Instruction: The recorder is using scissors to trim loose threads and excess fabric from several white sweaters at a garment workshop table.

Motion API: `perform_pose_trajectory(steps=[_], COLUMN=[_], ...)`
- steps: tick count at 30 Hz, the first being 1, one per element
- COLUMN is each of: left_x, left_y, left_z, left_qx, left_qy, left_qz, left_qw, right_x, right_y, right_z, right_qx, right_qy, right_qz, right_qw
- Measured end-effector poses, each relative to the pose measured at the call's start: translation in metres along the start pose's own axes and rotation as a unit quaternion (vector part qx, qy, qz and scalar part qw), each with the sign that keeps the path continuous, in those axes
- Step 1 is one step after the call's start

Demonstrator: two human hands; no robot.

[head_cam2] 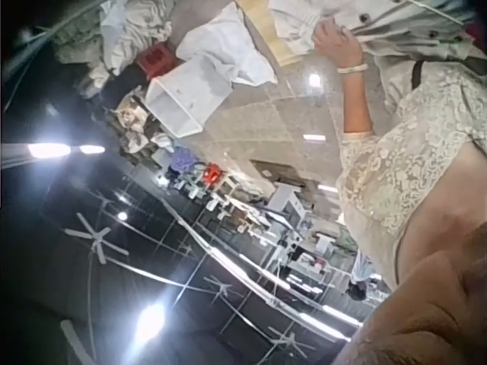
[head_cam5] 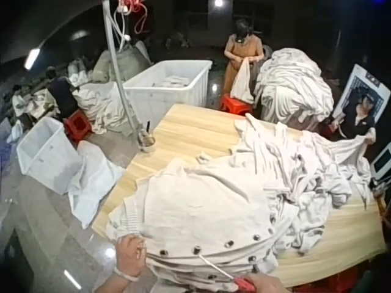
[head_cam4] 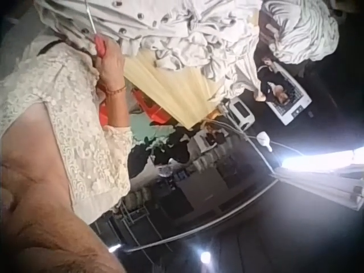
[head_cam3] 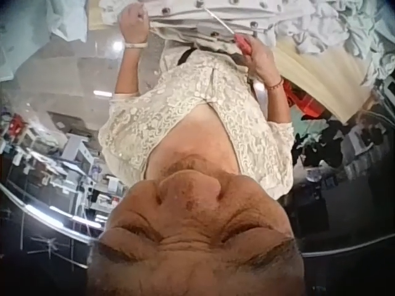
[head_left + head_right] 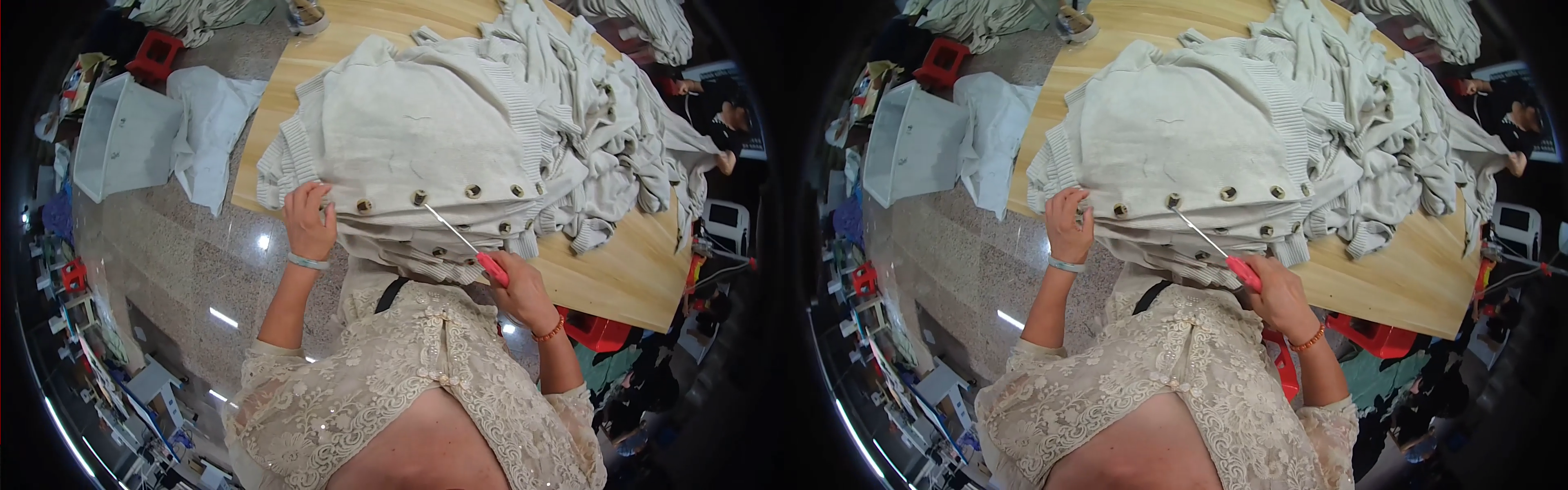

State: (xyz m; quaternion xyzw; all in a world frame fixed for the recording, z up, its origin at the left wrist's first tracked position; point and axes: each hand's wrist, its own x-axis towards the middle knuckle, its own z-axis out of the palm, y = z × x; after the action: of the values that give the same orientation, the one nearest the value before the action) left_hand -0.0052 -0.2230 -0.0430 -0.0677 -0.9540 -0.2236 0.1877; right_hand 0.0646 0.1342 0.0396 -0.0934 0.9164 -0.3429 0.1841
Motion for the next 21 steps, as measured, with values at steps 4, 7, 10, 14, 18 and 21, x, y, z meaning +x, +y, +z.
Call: perform_pose_trajectory(steps=[4, 7, 10, 14, 18, 21], left_x=[-0.024, -0.027, -0.028, -0.034, -0.043, -0.047], left_y=[-0.038, -0.041, -0.045, -0.054, -0.064, -0.066], left_z=[0.006, 0.009, 0.009, 0.012, 0.019, 0.022], left_qx=[-0.101, -0.140, -0.165, -0.249, -0.372, -0.387], left_qy=[-0.047, -0.073, -0.076, -0.095, -0.081, -0.075], left_qz=[-0.087, -0.109, -0.109, -0.170, -0.220, -0.225], left_qw=[0.990, 0.981, 0.977, 0.949, 0.898, 0.891], right_x=[0.006, 0.012, 0.017, 0.020, 0.020, 0.019], right_y=[0.001, 0.004, 0.000, 0.000, 0.002, 0.001], right_z=[0.003, 0.009, 0.006, 0.007, 0.009, 0.007], right_qx=[0.002, 0.005, -0.019, -0.023, -0.024, -0.026], right_qy=[-0.024, -0.015, -0.064, -0.058, -0.061, -0.057], right_qz=[-0.005, -0.036, -0.005, -0.018, -0.017, -0.018], right_qw=[1.000, 0.999, 0.998, 0.998, 0.998, 0.998])
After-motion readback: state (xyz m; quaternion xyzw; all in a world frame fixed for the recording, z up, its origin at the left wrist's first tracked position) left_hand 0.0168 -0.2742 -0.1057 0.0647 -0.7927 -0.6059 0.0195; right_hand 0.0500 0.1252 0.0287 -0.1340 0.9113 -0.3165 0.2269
